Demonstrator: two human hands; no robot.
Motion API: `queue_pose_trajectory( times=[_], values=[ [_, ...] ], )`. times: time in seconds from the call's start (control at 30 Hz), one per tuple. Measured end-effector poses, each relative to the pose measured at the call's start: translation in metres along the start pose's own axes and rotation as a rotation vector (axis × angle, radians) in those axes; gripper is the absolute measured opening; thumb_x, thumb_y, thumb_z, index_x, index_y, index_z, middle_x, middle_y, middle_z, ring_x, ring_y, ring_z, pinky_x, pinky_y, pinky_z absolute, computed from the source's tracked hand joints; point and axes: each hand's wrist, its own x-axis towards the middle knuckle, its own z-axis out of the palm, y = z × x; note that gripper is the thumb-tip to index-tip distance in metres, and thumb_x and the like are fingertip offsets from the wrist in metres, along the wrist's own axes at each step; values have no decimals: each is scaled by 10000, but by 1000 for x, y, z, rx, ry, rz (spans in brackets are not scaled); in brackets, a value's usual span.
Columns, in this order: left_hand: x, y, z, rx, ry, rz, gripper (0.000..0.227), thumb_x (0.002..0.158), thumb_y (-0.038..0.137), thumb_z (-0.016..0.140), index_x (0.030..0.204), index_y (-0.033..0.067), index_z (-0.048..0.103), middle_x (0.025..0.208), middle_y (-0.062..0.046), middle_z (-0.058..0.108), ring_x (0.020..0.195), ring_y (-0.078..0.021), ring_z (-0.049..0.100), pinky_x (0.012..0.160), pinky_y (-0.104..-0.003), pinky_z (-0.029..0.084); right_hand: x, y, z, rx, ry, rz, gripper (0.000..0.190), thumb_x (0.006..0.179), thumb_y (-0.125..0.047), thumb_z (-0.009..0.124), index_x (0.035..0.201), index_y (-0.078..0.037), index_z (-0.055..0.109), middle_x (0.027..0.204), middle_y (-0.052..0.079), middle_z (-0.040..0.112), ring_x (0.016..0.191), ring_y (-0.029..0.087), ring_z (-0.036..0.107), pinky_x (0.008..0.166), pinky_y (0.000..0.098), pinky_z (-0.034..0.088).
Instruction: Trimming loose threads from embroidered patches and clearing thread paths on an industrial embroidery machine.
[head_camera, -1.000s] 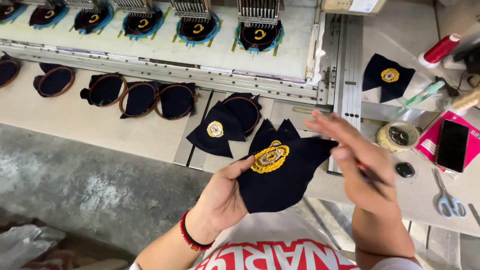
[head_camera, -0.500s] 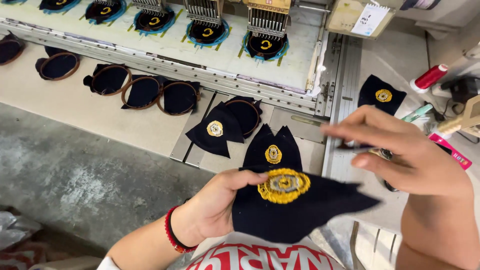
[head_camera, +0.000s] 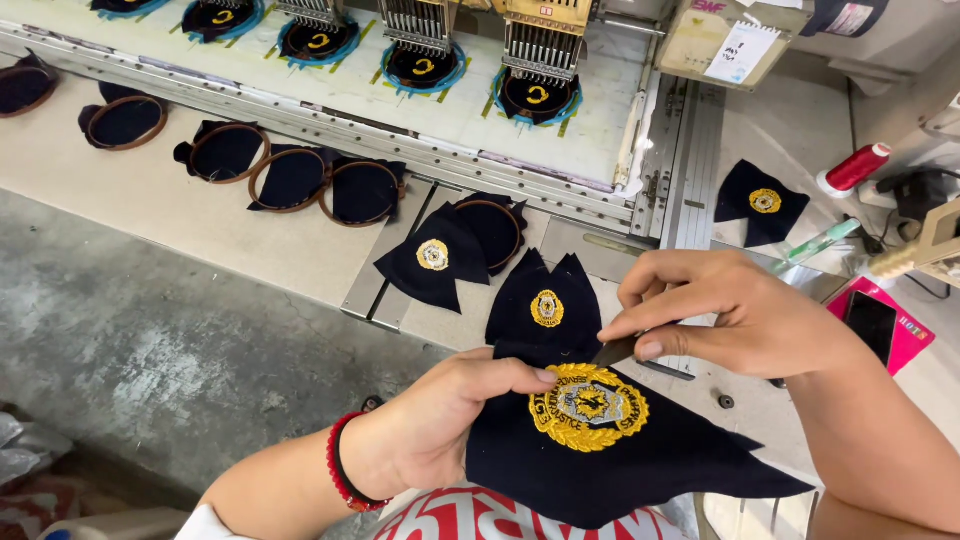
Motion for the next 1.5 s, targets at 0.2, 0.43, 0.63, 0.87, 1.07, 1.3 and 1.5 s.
queue_pose_trajectory(
  times=[0.2, 0.43, 0.63, 0.87, 1.07, 1.3, 1.5],
  values=[
    [-7, 1, 10, 24, 80, 1, 372, 892, 68, 690, 1223, -95, 733, 1125, -274, 787, 906, -379, 745, 794, -457, 617, 2, -5, 0, -36, -30, -77, 330, 961, -57, 750, 1255, -191, 819, 1001, 50, 676, 700, 123, 668, 580, 253, 487],
    [-11, 1, 13, 49, 95, 23, 350, 902, 66, 681, 1223, -67, 726, 1125, -254, 778, 931, -373, 734, 815, -450, 598, 2, -14, -1, -180, -25, -99, 294, 961, -154, 761, 1228, -252, 834, 996, 12, 696, 665, 129, 605, 580, 289, 432],
    [-11, 1, 15, 65, 111, 61, 328, 895, 61, 688, 1193, -72, 724, 1101, -254, 774, 926, -376, 733, 808, -454, 595, 3, -15, -1, -210, -23, -117, 280, 971, -168, 748, 1227, -245, 831, 989, 13, 693, 666, 129, 616, 589, 291, 435],
    [-5, -1, 11, 93, 89, 88, 359, 893, 66, 696, 1206, -109, 721, 1129, -278, 784, 956, -387, 749, 815, -447, 614, 0, -11, -1, -275, -2, -128, 285, 966, -187, 756, 1229, -277, 824, 1010, 1, 694, 674, 131, 617, 607, 294, 458],
    [6, -5, 1, 104, -26, 119, 389, 927, 77, 664, 1260, -118, 714, 1209, -281, 776, 1037, -377, 751, 902, -439, 622, -4, -14, 0, -375, 17, -118, 317, 946, -210, 789, 1243, -320, 810, 1009, -21, 690, 738, 137, 644, 620, 309, 461],
    [11, -7, -1, 220, -49, 191, 422, 923, 107, 671, 1288, -101, 713, 1224, -242, 779, 1119, -344, 745, 1001, -422, 593, -3, -33, 3, -605, 71, -199, 324, 934, -138, 809, 1218, -283, 752, 992, -46, 694, 724, 178, 629, 550, 344, 411],
    [12, -7, -4, 478, -28, 217, 364, 988, 191, 658, 1211, -79, 758, 1120, -149, 805, 1009, -221, 752, 901, -322, 583, -4, -35, 5, -635, 87, -234, 192, 974, -233, 778, 1160, -255, 738, 972, -29, 662, 705, 173, 600, 520, 337, 369]
  ],
)
